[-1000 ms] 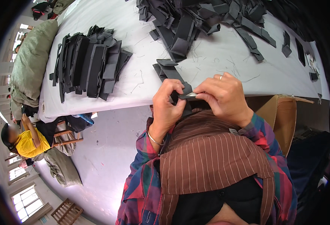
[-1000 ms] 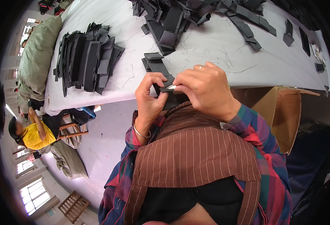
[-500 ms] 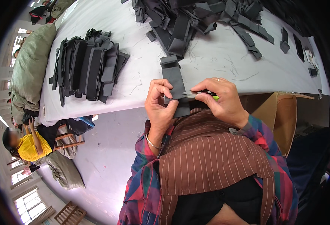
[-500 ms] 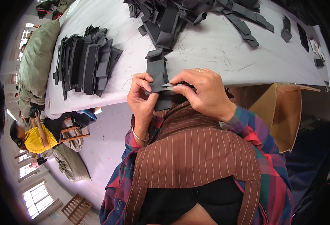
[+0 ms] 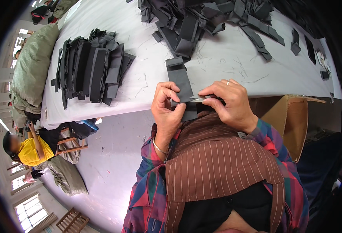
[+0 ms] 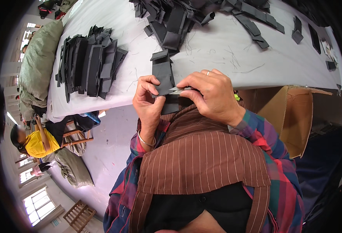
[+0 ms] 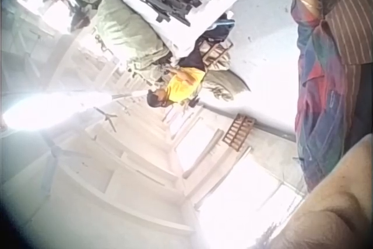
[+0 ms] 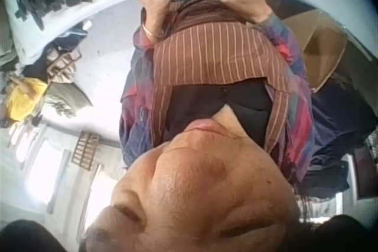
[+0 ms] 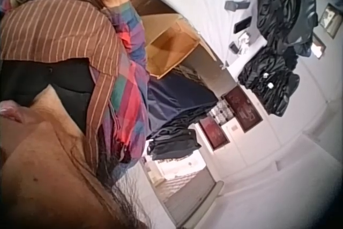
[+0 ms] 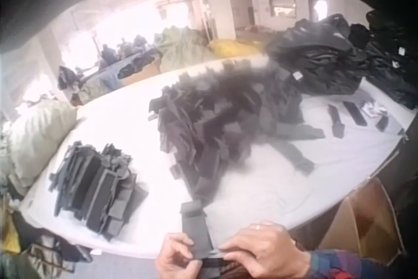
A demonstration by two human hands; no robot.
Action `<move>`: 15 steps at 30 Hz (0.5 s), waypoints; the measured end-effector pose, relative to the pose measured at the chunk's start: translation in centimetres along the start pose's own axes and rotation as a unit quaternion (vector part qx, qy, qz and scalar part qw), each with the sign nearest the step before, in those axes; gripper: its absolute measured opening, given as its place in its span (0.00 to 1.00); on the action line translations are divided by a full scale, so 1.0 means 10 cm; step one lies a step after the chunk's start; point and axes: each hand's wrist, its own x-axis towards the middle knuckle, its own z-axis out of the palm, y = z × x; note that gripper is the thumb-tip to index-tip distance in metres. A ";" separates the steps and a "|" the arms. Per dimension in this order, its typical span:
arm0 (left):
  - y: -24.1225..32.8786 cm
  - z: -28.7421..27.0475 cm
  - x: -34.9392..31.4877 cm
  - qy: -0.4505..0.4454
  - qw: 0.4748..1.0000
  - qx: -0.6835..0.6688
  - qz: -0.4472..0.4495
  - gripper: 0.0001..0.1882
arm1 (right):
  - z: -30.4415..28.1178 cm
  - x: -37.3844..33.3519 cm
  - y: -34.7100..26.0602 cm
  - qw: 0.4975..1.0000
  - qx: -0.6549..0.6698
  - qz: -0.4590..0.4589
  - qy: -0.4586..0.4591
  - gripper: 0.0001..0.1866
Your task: The recorder uses scissors to trim excess threads and inspect small black fabric straps on a large workshop table.
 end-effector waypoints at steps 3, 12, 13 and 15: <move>0.01 -0.01 0.00 0.005 1.000 0.002 0.002 0.14 | 0.02 0.01 -0.02 1.000 -0.007 -0.006 -0.003 0.07; 0.01 -0.02 -0.02 0.013 1.000 0.011 0.000 0.14 | 0.07 -0.02 -0.02 1.000 0.009 0.010 0.002 0.08; 0.01 -0.02 -0.03 0.012 1.000 0.013 0.002 0.14 | 0.07 -0.01 -0.02 1.000 -0.002 0.008 -0.004 0.08; 0.00 -0.02 -0.02 0.011 1.000 0.014 0.006 0.14 | 0.08 0.00 -0.03 1.000 -0.009 0.002 0.002 0.09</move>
